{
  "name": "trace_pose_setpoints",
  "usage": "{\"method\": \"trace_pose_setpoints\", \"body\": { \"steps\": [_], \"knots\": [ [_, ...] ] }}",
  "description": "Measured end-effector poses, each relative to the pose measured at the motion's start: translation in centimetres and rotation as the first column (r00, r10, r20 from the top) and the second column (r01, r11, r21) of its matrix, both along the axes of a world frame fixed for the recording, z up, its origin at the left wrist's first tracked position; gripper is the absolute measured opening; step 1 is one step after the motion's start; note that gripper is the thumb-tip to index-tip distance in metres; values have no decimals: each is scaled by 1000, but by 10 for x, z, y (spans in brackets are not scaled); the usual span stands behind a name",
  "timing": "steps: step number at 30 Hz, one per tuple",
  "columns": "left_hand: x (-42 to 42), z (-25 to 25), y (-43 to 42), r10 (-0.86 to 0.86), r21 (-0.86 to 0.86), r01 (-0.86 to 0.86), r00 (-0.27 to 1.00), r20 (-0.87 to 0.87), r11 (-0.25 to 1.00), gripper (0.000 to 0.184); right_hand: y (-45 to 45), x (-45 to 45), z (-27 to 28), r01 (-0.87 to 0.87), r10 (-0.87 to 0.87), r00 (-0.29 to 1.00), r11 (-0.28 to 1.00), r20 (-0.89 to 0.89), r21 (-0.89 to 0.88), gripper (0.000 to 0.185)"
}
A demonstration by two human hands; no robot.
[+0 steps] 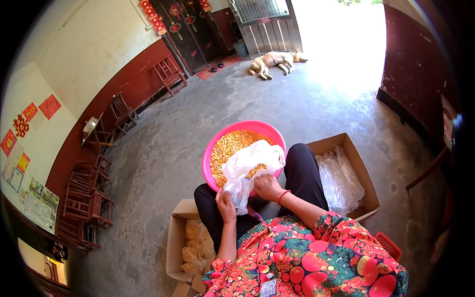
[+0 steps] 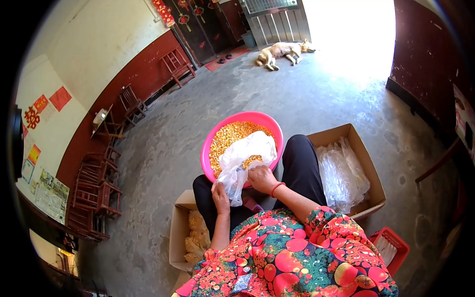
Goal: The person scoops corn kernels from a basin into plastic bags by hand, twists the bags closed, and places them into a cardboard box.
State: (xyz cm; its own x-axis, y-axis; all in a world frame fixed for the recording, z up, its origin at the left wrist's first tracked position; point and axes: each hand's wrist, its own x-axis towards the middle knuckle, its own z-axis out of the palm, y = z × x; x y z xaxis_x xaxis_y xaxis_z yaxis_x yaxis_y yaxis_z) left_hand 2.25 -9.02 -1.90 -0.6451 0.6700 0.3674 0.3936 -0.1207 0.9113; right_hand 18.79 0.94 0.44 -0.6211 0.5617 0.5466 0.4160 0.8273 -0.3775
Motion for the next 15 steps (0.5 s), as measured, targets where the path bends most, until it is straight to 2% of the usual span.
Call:
{"method": "trace_pose_setpoints", "body": {
  "steps": [2, 4, 5, 7, 15],
  "knots": [
    [1, 4, -1, -2, 4, 2, 1000, -3, 1000, 35, 0, 0, 0, 2, -2, 1000, 1000, -4, 2, 16],
    [4, 11, -3, 5, -70, -24, 964, -267, 997, 35, 0, 0, 1, -7, 7, 1000, 1000, -22, 10, 15],
    [6, 15, -4, 5, -70, -24, 964, -267, 997, 35, 0, 0, 2, -7, 7, 1000, 1000, -22, 10, 15],
    [9, 21, -5, -72, -137, 19, 916, -395, 990, 40, -1, 0, 3, -1, 1, 1000, 1000, -25, 8, 14],
    [5, 12, -1, -58, -100, 13, 885, -462, 995, 36, -1, 0, 3, -11, 11, 1000, 1000, -24, 6, 14]
  ]
}}
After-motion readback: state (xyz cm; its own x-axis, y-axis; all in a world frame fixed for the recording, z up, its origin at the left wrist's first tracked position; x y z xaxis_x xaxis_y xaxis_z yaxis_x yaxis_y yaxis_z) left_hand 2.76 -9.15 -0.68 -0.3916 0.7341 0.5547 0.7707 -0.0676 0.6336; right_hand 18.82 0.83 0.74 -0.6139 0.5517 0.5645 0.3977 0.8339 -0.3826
